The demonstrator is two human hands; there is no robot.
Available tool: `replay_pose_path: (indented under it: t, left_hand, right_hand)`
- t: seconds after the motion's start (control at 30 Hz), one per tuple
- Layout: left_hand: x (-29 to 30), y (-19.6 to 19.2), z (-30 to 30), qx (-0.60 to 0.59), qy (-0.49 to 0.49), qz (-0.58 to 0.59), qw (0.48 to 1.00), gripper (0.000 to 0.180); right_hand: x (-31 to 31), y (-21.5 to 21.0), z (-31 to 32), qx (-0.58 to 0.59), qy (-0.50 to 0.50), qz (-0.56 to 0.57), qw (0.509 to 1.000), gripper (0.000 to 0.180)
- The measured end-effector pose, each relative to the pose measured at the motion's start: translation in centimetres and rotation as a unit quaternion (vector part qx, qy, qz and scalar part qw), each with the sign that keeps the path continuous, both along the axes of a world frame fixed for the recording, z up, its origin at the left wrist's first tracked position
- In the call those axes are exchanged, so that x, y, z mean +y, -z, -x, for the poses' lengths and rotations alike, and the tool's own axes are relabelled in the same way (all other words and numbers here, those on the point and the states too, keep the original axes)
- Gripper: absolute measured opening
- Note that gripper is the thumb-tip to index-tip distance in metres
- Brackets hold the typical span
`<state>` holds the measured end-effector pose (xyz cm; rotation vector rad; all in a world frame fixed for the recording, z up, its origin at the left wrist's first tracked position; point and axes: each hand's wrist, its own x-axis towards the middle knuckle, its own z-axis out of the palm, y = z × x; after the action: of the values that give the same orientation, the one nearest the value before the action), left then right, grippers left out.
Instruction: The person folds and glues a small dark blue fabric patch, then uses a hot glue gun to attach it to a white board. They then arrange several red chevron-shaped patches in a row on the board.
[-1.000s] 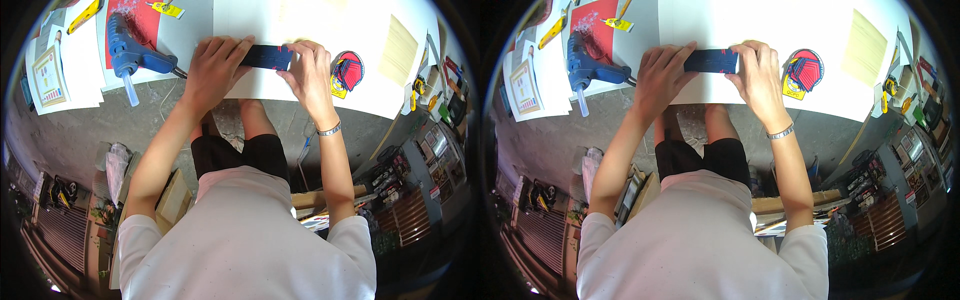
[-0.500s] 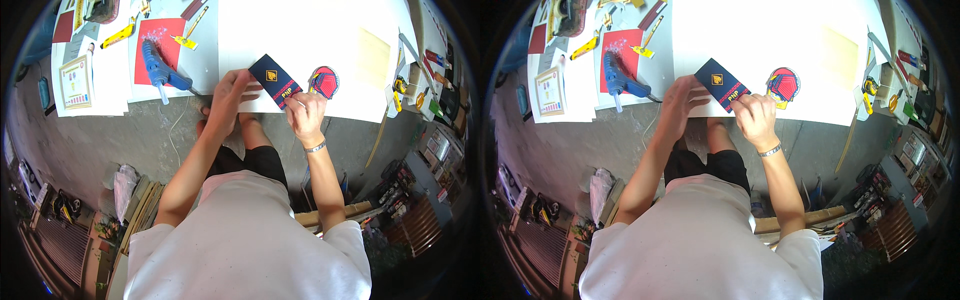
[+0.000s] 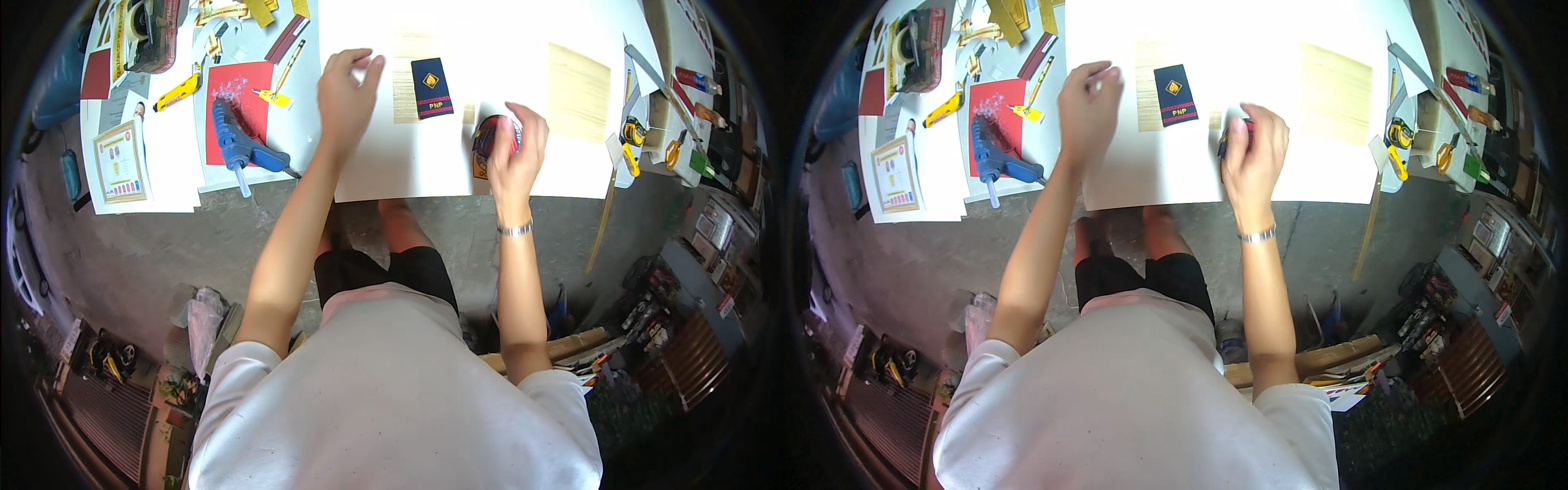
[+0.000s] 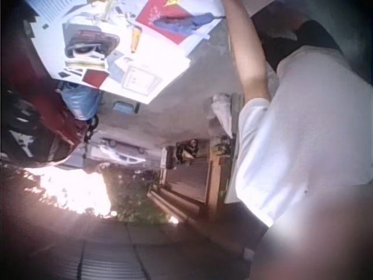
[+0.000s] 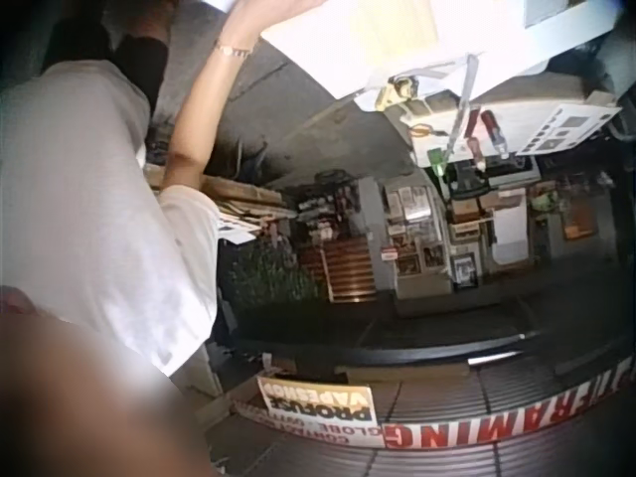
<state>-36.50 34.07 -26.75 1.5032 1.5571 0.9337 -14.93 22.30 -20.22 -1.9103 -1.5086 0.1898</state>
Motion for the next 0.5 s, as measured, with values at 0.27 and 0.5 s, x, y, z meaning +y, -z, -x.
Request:
replay_pose_path:
  t: [0.27, 0.5]
  left_hand:
    - [-6.3, -1.2, 4.5, 0.013, -0.007, 0.105, 0.994, 0.019]
    - [-8.5, -1.6, 5.5, 0.005, 0.010, 0.150, 0.989, 0.016]
  right_hand:
    - [10.8, 8.7, 6.8, -0.150, -0.126, 0.129, 0.972, 0.076]
    - [10.8, 11.5, 7.0, -0.166, -0.119, 0.153, 0.967, 0.087]
